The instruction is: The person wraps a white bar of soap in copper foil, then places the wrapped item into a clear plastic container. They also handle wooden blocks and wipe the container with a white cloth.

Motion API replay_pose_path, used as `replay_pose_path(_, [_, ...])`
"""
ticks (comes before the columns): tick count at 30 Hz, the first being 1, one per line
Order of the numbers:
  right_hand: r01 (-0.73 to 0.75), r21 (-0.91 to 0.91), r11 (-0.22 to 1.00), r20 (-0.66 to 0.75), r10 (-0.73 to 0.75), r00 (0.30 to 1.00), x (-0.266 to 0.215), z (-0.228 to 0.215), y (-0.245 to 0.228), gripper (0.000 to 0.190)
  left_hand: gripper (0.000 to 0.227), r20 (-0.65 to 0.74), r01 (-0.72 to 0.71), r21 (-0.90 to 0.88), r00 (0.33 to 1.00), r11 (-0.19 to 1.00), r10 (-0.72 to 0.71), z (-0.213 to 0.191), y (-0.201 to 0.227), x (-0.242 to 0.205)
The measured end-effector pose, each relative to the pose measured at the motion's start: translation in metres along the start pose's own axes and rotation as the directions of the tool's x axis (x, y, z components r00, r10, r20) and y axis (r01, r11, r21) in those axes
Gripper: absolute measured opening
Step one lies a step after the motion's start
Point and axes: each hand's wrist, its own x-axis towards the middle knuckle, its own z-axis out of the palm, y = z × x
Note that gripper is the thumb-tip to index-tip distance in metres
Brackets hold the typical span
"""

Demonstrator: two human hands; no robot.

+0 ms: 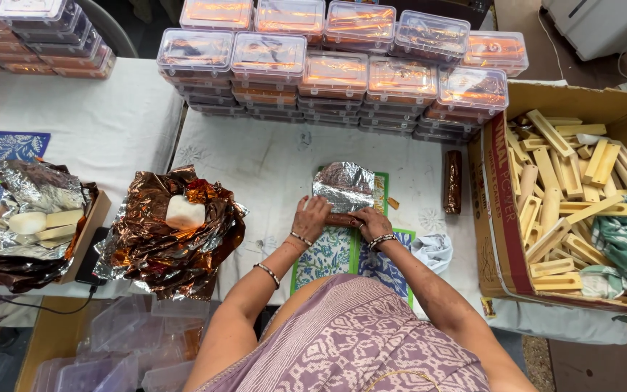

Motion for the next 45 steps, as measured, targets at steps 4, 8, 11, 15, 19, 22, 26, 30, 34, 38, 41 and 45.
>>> replay_pose_path(4, [0.031, 0.000, 1.000, -0.001, -0.031, 1.000, 0.008, 0.004, 0.006, 0.032, 0.027, 0.128, -0.157, -0.217, 0.974, 0.963, 0.187, 0.029, 0.005, -0.022])
replay_pose_path(8, [-0.031, -0.007, 1.000, 0.083, 0.031, 0.996, 0.013, -0.002, 0.005, 0.032, 0.033, 0.224, -0.080, -0.211, 0.966, 0.974, 0.127, 0.041, 0.008, -0.026])
replay_pose_path(11, [-0.023, 0.056, 0.998, 0.062, 0.020, 0.998, 0.014, -0.005, 0.009, 0.030, 0.032, 0.346, 0.006, -0.208, 0.936, 0.978, 0.068, 0.035, 0.008, -0.017])
replay_pose_path(15, [-0.087, 0.163, 0.983, 0.005, 0.087, 0.996, 0.016, -0.003, 0.022, 0.025, 0.031, 0.406, 0.064, -0.216, 0.913, 0.974, 0.030, 0.040, 0.008, -0.015])
replay_pose_path(19, [-0.216, 0.220, 0.951, -0.055, 0.233, 0.971, 0.020, 0.004, 0.044, 0.019, 0.034, 0.391, 0.065, -0.218, 0.920, 0.974, 0.026, 0.039, 0.008, -0.017])
replay_pose_path(22, [-0.407, 0.289, 0.866, -0.002, 0.426, 0.905, 0.019, -0.003, 0.046, 0.020, 0.035, 0.345, 0.064, -0.254, 0.938, 0.965, 0.028, 0.038, 0.008, -0.016])
replay_pose_path(26, [-0.285, 0.126, 0.950, -0.331, 0.312, 0.891, 0.006, -0.015, 0.019, 0.022, 0.040, 0.383, 0.083, -0.270, 0.923, 0.959, 0.028, 0.044, 0.006, -0.017])
replay_pose_path(30, [0.231, -0.077, 0.970, -0.337, -0.243, 0.910, -0.010, -0.027, -0.021, 0.031, 0.050, 0.326, 0.079, -0.311, 0.945, 0.947, 0.029, 0.043, 0.003, -0.016])
replay_pose_path(34, [0.250, -0.290, 0.924, -0.165, -0.305, 0.938, -0.006, -0.004, -0.011, 0.042, 0.050, 0.289, -0.035, -0.076, 0.956, 0.996, 0.056, 0.045, 0.004, -0.016])
replay_pose_path(38, [0.217, -0.319, 0.922, -0.131, -0.270, 0.954, -0.001, -0.002, -0.009, 0.039, 0.045, 0.458, 0.027, -0.103, 0.888, 0.994, 0.024, 0.048, 0.002, -0.012])
replay_pose_path(41, [0.210, -0.294, 0.933, -0.117, -0.253, 0.960, 0.005, -0.004, -0.007, 0.037, 0.043, 0.483, 0.044, -0.096, 0.875, 0.994, 0.007, 0.043, 0.001, -0.003])
replay_pose_path(45, [0.160, -0.236, 0.959, -0.124, -0.193, 0.973, 0.016, -0.001, -0.004, 0.030, 0.036, 0.564, 0.072, -0.078, 0.826, 0.994, -0.016, 0.040, -0.002, 0.004])
